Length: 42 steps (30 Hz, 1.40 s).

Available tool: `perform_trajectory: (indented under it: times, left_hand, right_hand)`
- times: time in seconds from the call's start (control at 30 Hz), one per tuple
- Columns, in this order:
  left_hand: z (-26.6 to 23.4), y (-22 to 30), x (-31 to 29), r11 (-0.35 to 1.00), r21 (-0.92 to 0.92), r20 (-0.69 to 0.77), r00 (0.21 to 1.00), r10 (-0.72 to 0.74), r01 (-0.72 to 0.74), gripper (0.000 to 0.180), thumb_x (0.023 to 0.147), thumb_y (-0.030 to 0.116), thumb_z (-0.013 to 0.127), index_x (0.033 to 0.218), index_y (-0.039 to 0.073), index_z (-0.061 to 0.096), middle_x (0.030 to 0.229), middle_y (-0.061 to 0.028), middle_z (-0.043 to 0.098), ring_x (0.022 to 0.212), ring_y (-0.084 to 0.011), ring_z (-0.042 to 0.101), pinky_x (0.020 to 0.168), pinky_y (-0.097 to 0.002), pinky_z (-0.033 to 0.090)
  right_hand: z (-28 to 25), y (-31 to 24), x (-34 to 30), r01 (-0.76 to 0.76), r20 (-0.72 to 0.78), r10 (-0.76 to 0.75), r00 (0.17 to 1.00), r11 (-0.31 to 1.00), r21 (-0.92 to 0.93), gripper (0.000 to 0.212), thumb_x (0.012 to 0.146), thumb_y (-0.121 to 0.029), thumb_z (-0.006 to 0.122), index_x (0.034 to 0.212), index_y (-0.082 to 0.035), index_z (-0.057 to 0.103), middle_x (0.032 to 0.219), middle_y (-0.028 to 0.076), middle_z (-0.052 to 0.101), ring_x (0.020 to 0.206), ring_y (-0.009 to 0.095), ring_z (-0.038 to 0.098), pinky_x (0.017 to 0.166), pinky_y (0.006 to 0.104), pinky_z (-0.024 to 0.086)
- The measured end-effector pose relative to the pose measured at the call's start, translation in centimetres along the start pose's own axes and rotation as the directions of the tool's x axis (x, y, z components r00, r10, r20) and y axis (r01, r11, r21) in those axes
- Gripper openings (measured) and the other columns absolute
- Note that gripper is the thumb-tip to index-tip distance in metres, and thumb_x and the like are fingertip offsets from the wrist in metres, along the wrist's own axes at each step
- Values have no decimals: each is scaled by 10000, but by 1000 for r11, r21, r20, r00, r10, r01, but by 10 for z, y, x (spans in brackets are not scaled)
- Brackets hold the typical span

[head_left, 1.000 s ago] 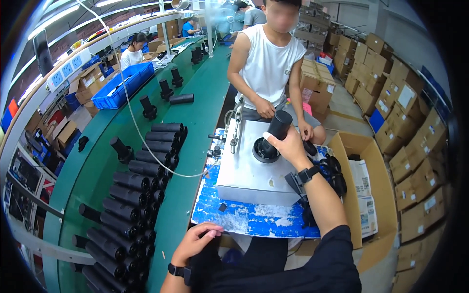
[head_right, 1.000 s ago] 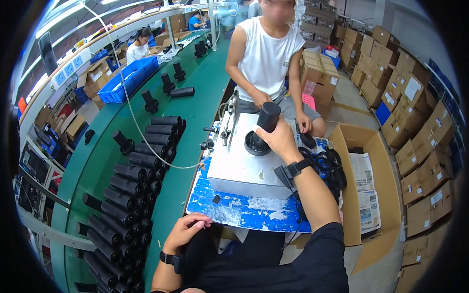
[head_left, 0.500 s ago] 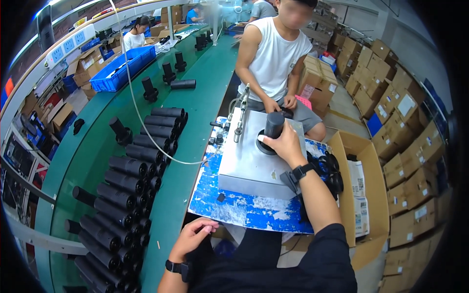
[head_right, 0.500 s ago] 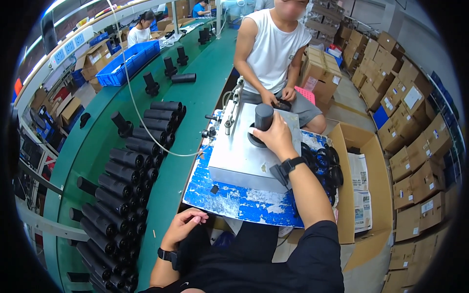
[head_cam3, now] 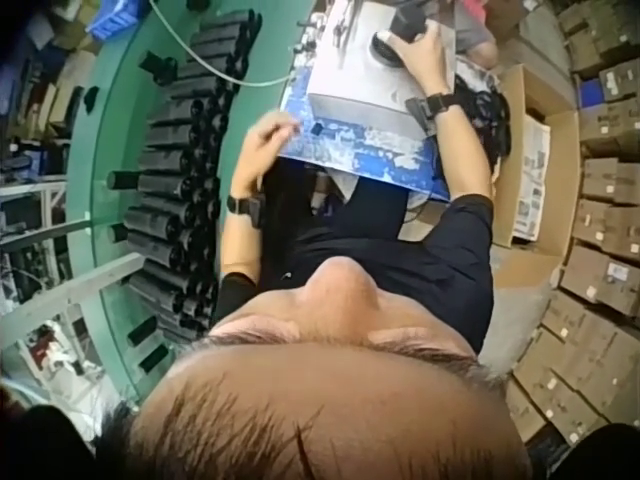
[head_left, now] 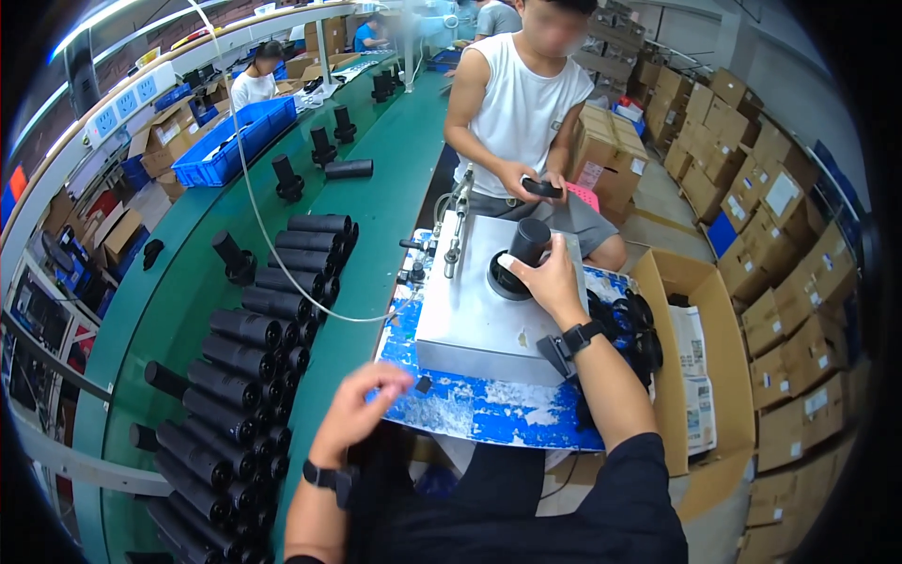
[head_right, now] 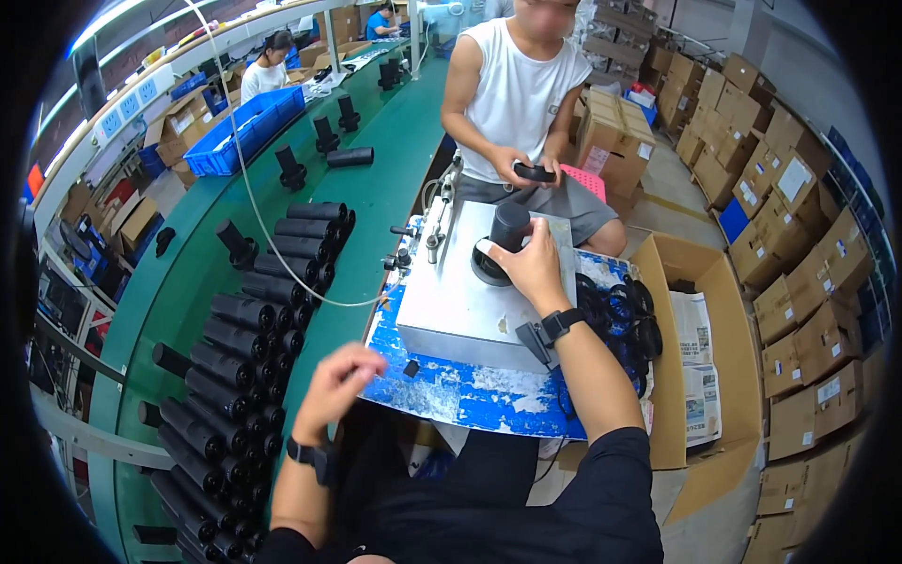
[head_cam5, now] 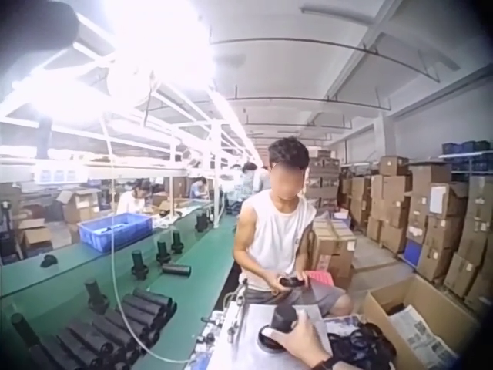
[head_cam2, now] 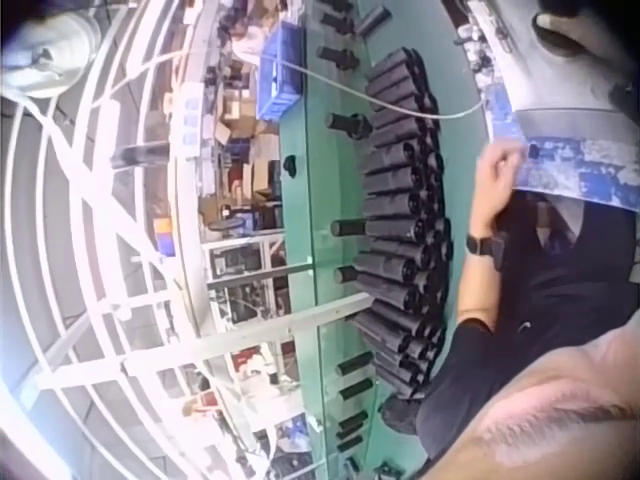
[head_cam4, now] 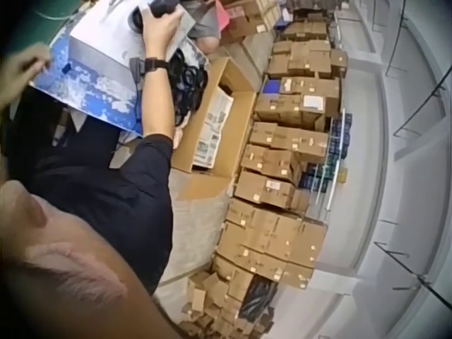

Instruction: The person picks up a black cylindrical component from the conveyor belt, places it into a machine, and presses down on it. They then remove the component from the machine and return it to the conveyor belt, repeating this process with several more components.

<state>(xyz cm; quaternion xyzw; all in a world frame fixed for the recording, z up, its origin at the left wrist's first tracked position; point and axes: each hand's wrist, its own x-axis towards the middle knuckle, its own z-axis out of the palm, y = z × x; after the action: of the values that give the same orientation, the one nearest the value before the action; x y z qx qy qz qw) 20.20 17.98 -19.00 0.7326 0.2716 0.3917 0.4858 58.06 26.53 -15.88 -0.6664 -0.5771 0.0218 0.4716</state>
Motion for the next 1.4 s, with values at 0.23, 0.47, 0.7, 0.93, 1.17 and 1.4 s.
perform_trajectory:
  times: [0.23,0.47,0.7,0.93,1.17,1.4]
  left_hand:
    - [-34,-74,174,889,457,-116,988,106,-42,257,1031,138,597,1236,3,673,1195,-140,661,1056,-234,646,913,-323,516]
    - [-58,-152,238,773,631,-81,986,146,-63,396,1063,274,542,1308,-24,632,1354,-218,623,1285,-391,581,1116,-433,441]
    - [-47,-141,257,750,660,55,992,-116,51,496,1090,361,479,1363,-33,605,1445,-231,577,1354,-393,540,1157,-413,413]
    - [-49,-136,252,779,619,52,984,-168,100,578,1104,412,447,1495,-11,498,1465,-253,575,1368,-408,537,1158,-425,403]
    - [-25,-69,201,953,163,-315,928,-196,257,621,1107,347,498,1615,41,313,1257,-186,693,1153,-247,670,1027,-338,497]
    - [-20,-60,-61,915,-247,-285,878,-384,320,216,1052,145,624,1161,3,743,1104,-63,741,960,-113,650,857,-277,519]
  right_hand:
    - [-22,40,21,-60,330,-63,942,934,351,636,753,-364,910,1175,14,621,927,135,701,834,265,689,759,383,549]
    - [-17,11,11,-5,256,-14,967,997,75,653,750,-366,921,1205,-2,626,912,104,690,749,210,634,700,344,529]
    - [-17,1,6,-41,148,47,988,998,-47,632,746,-386,922,1166,-17,629,877,94,682,716,213,635,668,342,528]
    - [-16,4,7,-5,208,9,978,1000,-20,626,749,-379,919,1167,-18,625,863,90,677,726,216,648,669,349,534]
    - [-18,17,5,-12,153,7,988,999,35,620,744,-362,923,1175,-19,639,890,69,685,730,191,620,690,334,529]
    - [-59,-33,72,210,-439,-66,896,934,290,497,879,-346,784,1198,-2,623,1015,87,668,851,198,640,788,352,539]
